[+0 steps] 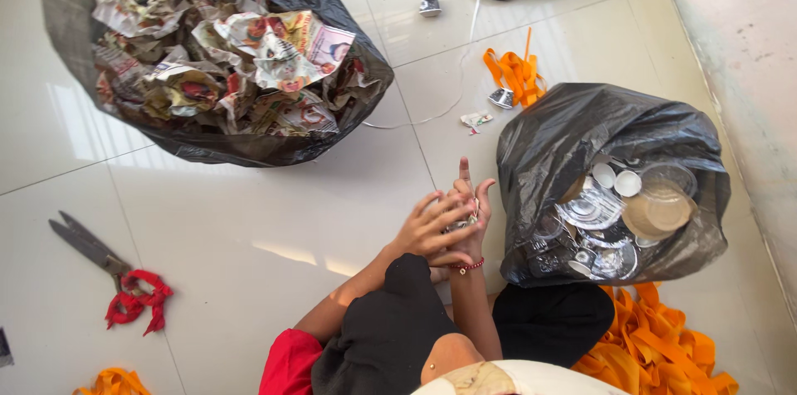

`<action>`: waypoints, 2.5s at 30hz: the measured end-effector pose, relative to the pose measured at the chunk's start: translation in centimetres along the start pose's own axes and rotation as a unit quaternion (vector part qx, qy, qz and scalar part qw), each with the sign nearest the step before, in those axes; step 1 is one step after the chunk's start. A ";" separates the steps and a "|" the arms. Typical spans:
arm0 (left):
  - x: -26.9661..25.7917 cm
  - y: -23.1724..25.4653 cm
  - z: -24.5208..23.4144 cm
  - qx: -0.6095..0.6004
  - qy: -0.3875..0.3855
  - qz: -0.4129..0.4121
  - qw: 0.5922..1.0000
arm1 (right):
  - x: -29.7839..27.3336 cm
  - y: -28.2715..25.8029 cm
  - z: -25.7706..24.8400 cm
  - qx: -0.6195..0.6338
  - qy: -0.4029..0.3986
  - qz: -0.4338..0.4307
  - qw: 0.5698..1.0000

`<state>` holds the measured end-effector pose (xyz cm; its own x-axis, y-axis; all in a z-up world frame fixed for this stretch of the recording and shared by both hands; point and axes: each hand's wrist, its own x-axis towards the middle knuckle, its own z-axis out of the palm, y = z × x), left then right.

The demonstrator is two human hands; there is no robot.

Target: The person sits on the floor and sorts various recyclable items, including crumpled paper, plastic cups, and metal tins, into separate black plastic bags. They fold paper items and place them into one bag, while transferring cups and tins into another. Finally, they tie the filled bags closed.

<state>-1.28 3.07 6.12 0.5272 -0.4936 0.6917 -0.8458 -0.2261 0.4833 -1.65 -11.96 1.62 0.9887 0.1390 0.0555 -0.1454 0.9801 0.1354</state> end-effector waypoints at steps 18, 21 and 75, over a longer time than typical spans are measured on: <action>0.7 -4.9 -5.2 -0.155 0.326 -0.119 0.925 | 1.9 8.5 8.8 -0.399 0.122 0.113 0.902; 2.7 -11.6 -12.4 -0.179 0.469 -0.069 0.862 | 2.3 6.8 8.9 -0.494 0.100 0.084 0.860; 17.7 -42.9 7.7 0.285 0.311 -0.480 0.769 | 39.4 -8.8 -6.9 -0.719 0.083 -0.064 0.687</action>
<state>43.72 -2.39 -6.48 0.7187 0.5874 0.3720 0.1521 -0.6549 0.7403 38.86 -14.09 -4.18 0.9979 -0.0646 0.0042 0.0104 0.0960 -0.9953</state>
